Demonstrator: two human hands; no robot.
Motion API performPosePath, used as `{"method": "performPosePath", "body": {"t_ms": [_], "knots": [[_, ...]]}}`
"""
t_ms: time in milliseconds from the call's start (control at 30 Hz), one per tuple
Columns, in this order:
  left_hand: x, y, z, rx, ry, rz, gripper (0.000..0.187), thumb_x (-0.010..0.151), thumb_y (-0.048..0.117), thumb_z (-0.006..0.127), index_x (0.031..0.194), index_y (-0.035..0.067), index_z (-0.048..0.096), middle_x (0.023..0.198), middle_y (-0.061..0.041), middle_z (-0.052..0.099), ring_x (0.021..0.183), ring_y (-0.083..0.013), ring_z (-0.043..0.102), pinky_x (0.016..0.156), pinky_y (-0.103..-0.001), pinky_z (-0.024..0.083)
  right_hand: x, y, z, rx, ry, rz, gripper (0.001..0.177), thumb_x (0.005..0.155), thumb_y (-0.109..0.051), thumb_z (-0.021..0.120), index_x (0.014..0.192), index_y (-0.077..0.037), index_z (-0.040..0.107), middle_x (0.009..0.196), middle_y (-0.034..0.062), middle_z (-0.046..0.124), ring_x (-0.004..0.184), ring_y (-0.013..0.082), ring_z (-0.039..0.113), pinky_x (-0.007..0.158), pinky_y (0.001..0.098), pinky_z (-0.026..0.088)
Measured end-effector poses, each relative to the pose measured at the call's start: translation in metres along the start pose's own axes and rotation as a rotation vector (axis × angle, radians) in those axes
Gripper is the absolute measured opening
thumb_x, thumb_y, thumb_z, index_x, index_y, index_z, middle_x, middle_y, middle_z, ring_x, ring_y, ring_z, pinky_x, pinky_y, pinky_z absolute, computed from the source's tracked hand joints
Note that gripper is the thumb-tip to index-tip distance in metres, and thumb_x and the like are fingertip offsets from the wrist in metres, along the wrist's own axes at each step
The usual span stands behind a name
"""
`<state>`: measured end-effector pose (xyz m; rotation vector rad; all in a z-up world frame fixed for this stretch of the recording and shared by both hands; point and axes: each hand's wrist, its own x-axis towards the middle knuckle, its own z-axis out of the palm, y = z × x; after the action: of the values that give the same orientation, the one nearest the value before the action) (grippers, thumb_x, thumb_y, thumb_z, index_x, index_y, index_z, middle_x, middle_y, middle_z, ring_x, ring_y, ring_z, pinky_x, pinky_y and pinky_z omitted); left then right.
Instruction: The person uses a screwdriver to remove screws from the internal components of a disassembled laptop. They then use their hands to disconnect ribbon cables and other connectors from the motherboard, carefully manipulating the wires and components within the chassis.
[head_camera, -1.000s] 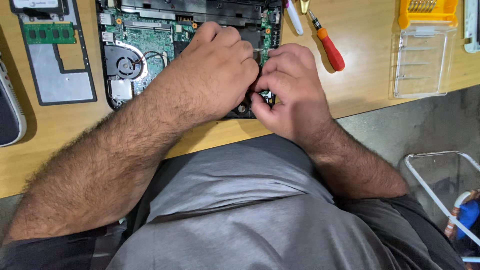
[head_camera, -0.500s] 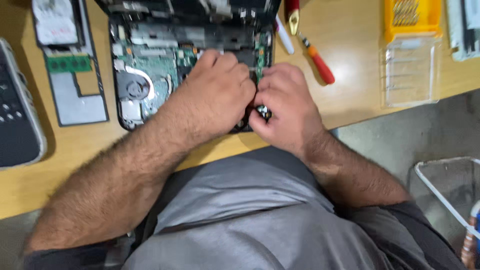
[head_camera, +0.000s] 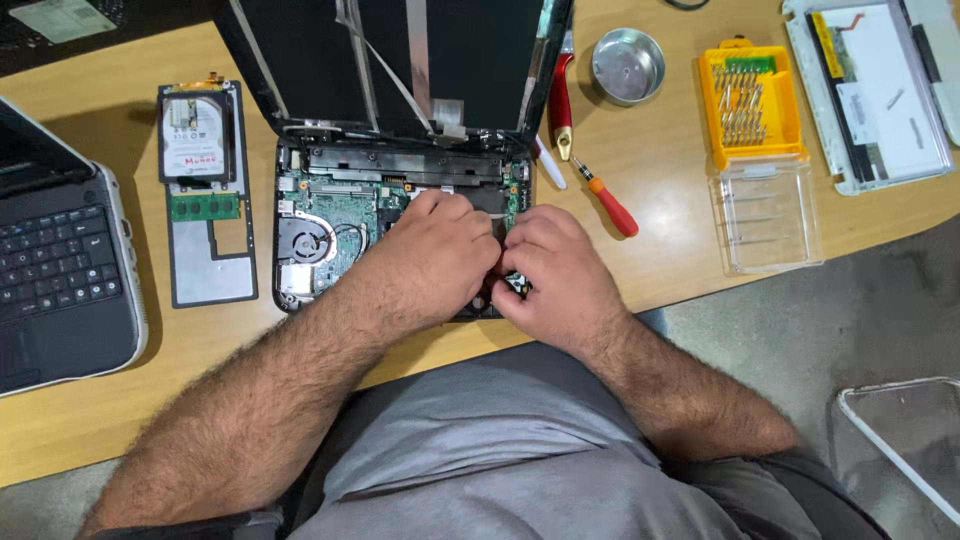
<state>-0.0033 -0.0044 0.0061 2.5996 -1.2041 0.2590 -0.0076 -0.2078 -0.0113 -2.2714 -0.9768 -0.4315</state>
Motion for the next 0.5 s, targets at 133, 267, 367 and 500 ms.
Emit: {"method": "performPosePath", "body": {"t_ms": [133, 267, 367, 500], "knots": [[-0.001, -0.004, -0.001, -0.055, 0.007, 0.019, 0.019, 0.099, 0.019, 0.058, 0.092, 0.007, 0.070, 0.087, -0.008, 0.061, 0.095, -0.0285, 0.059, 0.098, -0.049, 0.043, 0.000, 0.003, -0.004, -0.020, -0.012, -0.009, 0.015, 0.070, -0.015, 0.083, 0.076, -0.011, 0.069, 0.089, 0.0054, 0.065, 0.106, 0.0318, 0.067, 0.097, 0.0441, 0.055], [-0.004, -0.008, 0.003, -0.130, -0.007, -0.017, 0.017, 0.098, 0.019, 0.057, 0.091, 0.011, 0.071, 0.088, -0.004, 0.062, 0.097, -0.0263, 0.059, 0.101, -0.050, 0.042, -0.001, 0.005, -0.008, -0.005, -0.071, -0.011, 0.013, 0.077, -0.015, 0.083, 0.082, -0.011, 0.071, 0.093, 0.0053, 0.067, 0.111, 0.0326, 0.066, 0.100, 0.0460, 0.054], [-0.008, -0.012, 0.012, -0.121, 0.038, -0.018, 0.015, 0.097, 0.023, 0.058, 0.090, 0.015, 0.069, 0.090, -0.001, 0.061, 0.098, -0.0244, 0.058, 0.100, -0.049, 0.042, 0.000, 0.004, -0.012, -0.014, -0.131, -0.003, 0.012, 0.081, -0.015, 0.083, 0.086, -0.012, 0.072, 0.095, 0.0046, 0.067, 0.113, 0.0329, 0.065, 0.102, 0.0480, 0.053], [-0.009, -0.011, 0.003, -0.150, 0.013, -0.053, 0.009, 0.093, 0.024, 0.070, 0.089, 0.016, 0.069, 0.089, -0.001, 0.063, 0.099, -0.0239, 0.061, 0.104, -0.049, 0.042, 0.004, 0.001, -0.017, 0.003, -0.108, -0.012, 0.013, 0.085, -0.017, 0.084, 0.088, -0.013, 0.072, 0.093, 0.0033, 0.066, 0.111, 0.0332, 0.066, 0.101, 0.0491, 0.054]]}}
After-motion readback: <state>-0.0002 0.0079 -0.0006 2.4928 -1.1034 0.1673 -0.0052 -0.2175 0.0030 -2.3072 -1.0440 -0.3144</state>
